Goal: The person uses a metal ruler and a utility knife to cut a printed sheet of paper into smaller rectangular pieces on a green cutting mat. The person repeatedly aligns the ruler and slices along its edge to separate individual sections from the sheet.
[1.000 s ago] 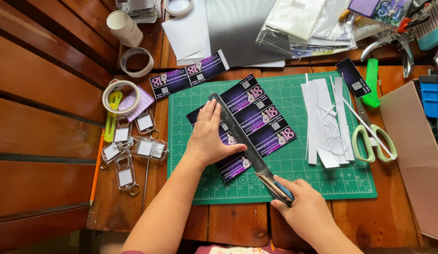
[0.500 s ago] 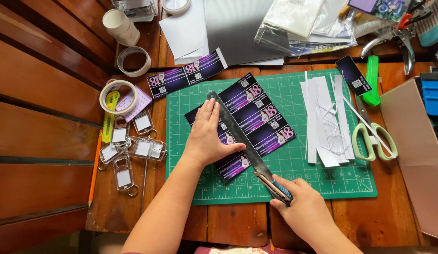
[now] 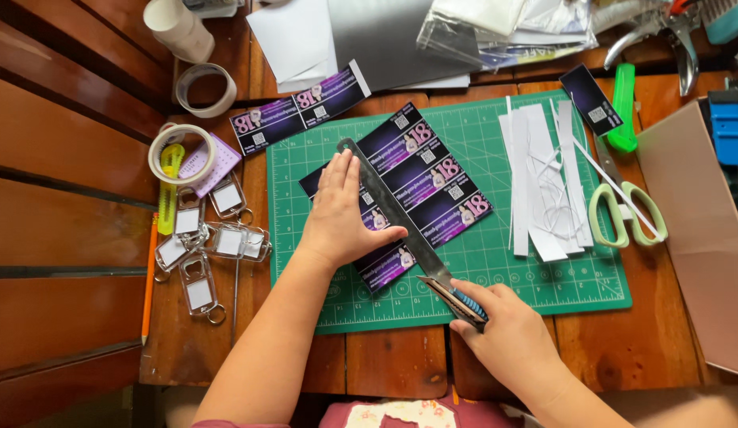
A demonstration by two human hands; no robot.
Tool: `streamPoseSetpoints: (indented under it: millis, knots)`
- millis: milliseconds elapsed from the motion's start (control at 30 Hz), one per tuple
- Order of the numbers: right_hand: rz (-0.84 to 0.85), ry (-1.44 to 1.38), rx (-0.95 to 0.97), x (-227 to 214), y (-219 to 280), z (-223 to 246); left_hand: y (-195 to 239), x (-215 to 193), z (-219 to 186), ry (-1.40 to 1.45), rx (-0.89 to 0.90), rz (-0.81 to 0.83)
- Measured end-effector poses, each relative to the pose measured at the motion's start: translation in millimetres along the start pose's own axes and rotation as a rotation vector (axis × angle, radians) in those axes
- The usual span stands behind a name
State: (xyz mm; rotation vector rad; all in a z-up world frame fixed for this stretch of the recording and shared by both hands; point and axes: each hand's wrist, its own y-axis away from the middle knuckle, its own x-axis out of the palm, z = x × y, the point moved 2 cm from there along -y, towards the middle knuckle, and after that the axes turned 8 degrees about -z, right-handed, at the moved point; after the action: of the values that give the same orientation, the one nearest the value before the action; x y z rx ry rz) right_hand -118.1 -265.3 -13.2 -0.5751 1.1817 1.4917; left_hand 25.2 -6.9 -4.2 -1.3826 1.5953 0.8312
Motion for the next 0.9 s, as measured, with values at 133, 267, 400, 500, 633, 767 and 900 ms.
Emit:
streamPoseSetpoints:
  millis: [133, 267, 400, 500, 633, 767, 900]
  knots:
    - [0.017, 0.010, -0.013, -0.9, 1.5, 0.7, 0.8, 4.5, 1.9, 0.012, 0.002, -0.005]
    - [0.004, 0.001, -0.041, -1.6, 1.7, 1.0, 0.7, 4.9, 2.3, -0.008, 0.015, -0.035]
    - [0.024, 0.008, -0.027, -3.5, 1.4, 3.1, 0.7, 3.4, 0.6, -0.006, 0.011, -0.036]
    - [0.029, 0.009, -0.019, -3.6, 1.1, 3.6, 0.8, 3.1, 0.2, 0.001, 0.016, -0.047]
    - [0.033, 0.012, -0.011, -1.2, -0.2, 2.3, 0.7, 1.1, -1.5, 0.007, 0.009, -0.038]
    - [0.039, 0.022, -0.016, 0.0, -1.1, 1.7, 0.7, 2.2, -0.6, 0.011, 0.010, -0.048]
    - [0.039, 0.019, -0.020, 0.3, -1.8, 1.1, 0.7, 0.4, -1.8, 0.008, 0.010, -0.046]
